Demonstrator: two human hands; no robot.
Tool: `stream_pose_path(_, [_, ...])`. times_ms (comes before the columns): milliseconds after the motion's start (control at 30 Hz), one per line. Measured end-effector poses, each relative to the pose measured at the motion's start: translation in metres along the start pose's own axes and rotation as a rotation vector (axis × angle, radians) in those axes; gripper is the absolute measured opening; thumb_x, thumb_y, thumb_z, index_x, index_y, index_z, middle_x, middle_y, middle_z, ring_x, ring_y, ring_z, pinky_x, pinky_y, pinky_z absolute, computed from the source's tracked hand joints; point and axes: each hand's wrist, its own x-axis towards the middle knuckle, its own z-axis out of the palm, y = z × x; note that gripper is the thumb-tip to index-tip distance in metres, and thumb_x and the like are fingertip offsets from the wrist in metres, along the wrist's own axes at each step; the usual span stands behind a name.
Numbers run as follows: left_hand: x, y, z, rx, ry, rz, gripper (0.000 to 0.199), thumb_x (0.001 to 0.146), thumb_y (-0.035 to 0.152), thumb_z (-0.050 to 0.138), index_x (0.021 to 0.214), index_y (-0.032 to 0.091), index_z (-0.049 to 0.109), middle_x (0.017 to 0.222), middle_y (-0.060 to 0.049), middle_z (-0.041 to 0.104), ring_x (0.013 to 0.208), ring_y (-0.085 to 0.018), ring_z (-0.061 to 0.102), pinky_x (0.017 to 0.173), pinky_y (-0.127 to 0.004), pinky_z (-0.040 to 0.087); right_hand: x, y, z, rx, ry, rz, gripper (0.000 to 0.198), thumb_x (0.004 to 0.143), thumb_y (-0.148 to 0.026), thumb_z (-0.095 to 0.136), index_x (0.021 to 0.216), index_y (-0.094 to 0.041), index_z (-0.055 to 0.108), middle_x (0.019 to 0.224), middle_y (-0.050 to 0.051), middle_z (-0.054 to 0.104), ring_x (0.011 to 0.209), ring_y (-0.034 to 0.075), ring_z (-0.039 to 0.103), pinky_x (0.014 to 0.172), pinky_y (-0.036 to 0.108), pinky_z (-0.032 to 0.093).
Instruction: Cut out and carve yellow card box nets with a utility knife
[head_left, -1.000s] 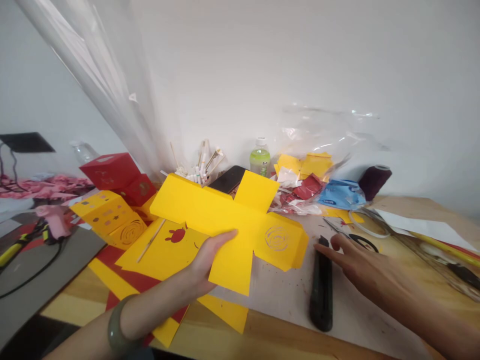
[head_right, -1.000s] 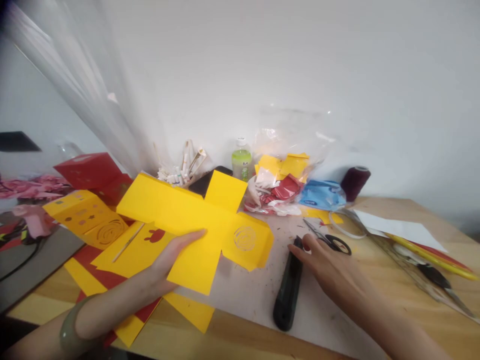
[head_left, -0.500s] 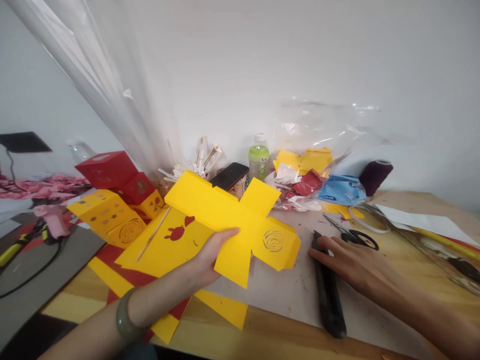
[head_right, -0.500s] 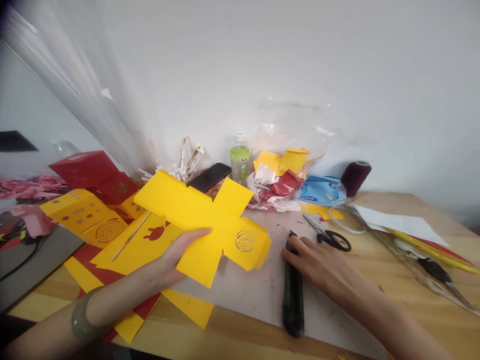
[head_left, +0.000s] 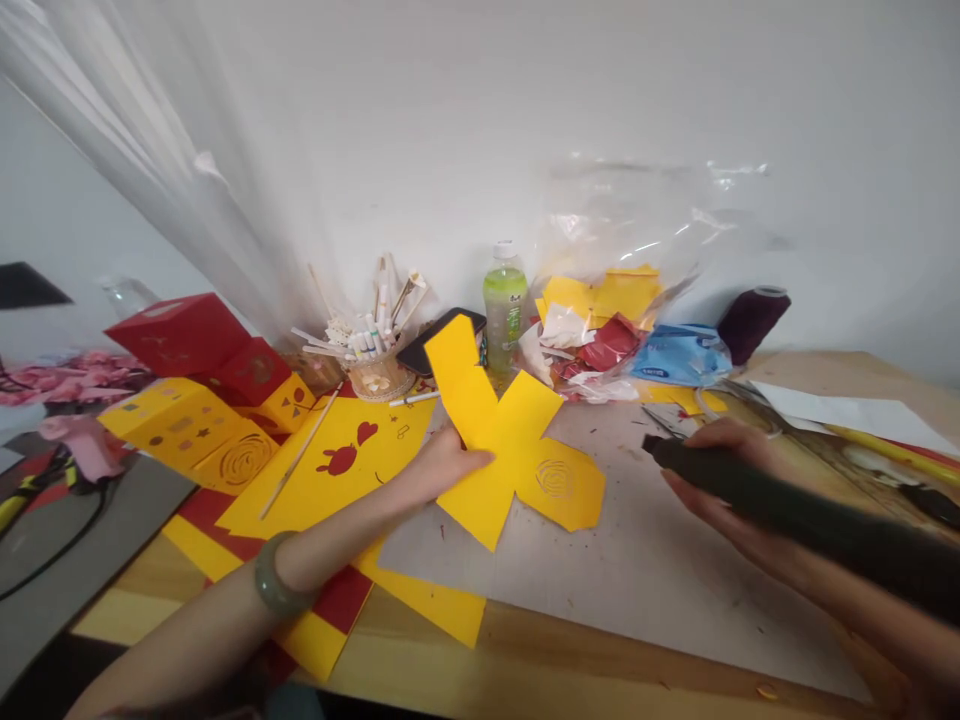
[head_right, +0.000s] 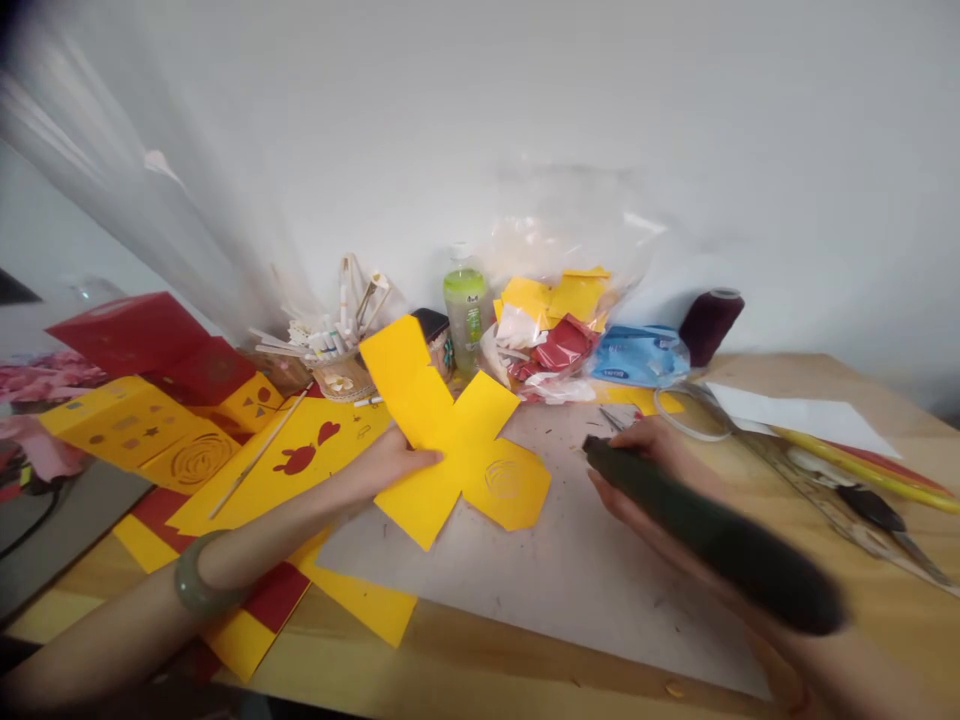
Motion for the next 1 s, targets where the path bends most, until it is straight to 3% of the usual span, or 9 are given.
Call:
stream_pose_path(100, [0.005,0.001,-0.009,0.288,0.112,-0.044,0.048,0.08,0.038,0.06,0.12,0.017,0.049,0.123,-0.013,0.06,0.107,-0.032,0.06,0.082,-0.041,0.05,0.01,-0.026,-0.002,0.209,-0.045,0.09,0.022,0.075,-0.045,0.062,0.076,-0.025,0.051,0.065,-0.001,0.055,0.054,0.016,0.053,0.046,0.027,0.044])
stream_pose_path(233, [-0.001,0.014,-0.018,0.888,0.323,-0.136,0.065,0.083,0.057,0.051,0.124,0.008,0.04,0.094,-0.017,0.067,0.087,-0.036,0.065,0.07,-0.042,0.049,0.023,-0.039,0.002,0.39,-0.027,0.322,0.027,0.069,-0.048,0.068,0.068,-0.022,0.06,0.041,-0.007,0.04,0.037,0.01,0.042,0.034,0.023,0.034])
stream_pose_path(333, [-0.009,0.024,-0.022,1.181,0.472,-0.091,0.053,0.088,0.054,0.046,0.118,0.01,0.047,0.095,-0.016,0.064,0.083,-0.032,0.065,0.061,-0.035,0.047,0.031,-0.039,0.012,0.459,-0.029,0.361,0.023,0.07,-0.043,0.07,0.077,-0.021,0.066,0.041,-0.007,0.045,0.033,0.009,0.042,0.03,0.021,0.03])
stream_pose_path(433, [-0.018,0.033,-0.022,1.279,0.518,0.046,0.04,0.094,0.047,0.038,0.103,0.013,0.057,0.092,-0.014,0.064,0.079,-0.028,0.065,0.054,-0.03,0.044,0.038,-0.038,0.023,0.506,-0.095,0.372,0.023,0.071,-0.042,0.071,0.08,-0.021,0.068,0.045,-0.006,0.053,0.033,0.009,0.045,0.03,0.021,0.031])
stream_pose_path(567, [-0.026,0.038,-0.009,1.188,0.24,0.266,0.034,0.095,0.039,0.039,0.09,0.015,0.063,0.084,-0.009,0.067,0.075,-0.025,0.066,0.054,-0.029,0.047,0.044,-0.038,0.035,0.52,-0.216,0.339,0.024,0.069,-0.044,0.073,0.078,-0.022,0.068,0.059,-0.001,0.066,0.037,0.01,0.052,0.034,0.023,0.04])
stream_pose_path(700, [-0.024,0.022,0.014,1.035,-0.023,0.429,0.046,0.087,0.05,0.055,0.108,0.01,0.062,0.109,-0.016,0.066,0.097,-0.031,0.064,0.075,-0.041,0.054,0.047,-0.033,0.039,0.477,-0.249,0.234,0.026,0.069,-0.045,0.074,0.079,-0.022,0.066,0.069,0.001,0.07,0.048,0.013,0.059,0.041,0.024,0.047])
stream_pose_path(833, [-0.015,-0.003,0.03,0.956,-0.074,0.499,0.064,0.084,0.054,0.055,0.124,0.005,0.053,0.132,-0.024,0.05,0.123,-0.037,0.048,0.099,-0.052,0.042,0.045,-0.022,0.036,0.322,-0.236,0.144,0.024,0.076,-0.046,0.066,0.083,-0.023,0.063,0.07,0.001,0.068,0.054,0.016,0.061,0.047,0.028,0.051])
stream_pose_path(933, [-0.007,-0.015,0.031,0.929,-0.118,0.56,0.064,0.088,0.054,0.05,0.131,0.005,0.048,0.138,-0.023,0.043,0.132,-0.033,0.039,0.107,-0.052,0.033,0.041,-0.013,0.03,0.131,-0.293,0.062,0.022,0.082,-0.046,0.057,0.09,-0.027,0.064,0.081,0.003,0.071,0.071,0.022,0.067,0.061,0.035,0.055])
stream_pose_path(1000, [-0.002,-0.019,0.028,0.916,-0.142,0.589,0.066,0.089,0.055,0.047,0.134,0.007,0.045,0.141,-0.021,0.041,0.135,-0.03,0.035,0.11,-0.051,0.029,0.038,-0.009,0.027,0.019,-0.338,0.069,0.022,0.083,-0.044,0.056,0.098,-0.029,0.064,0.085,0.004,0.073,0.072,0.024,0.068,0.061,0.037,0.055])
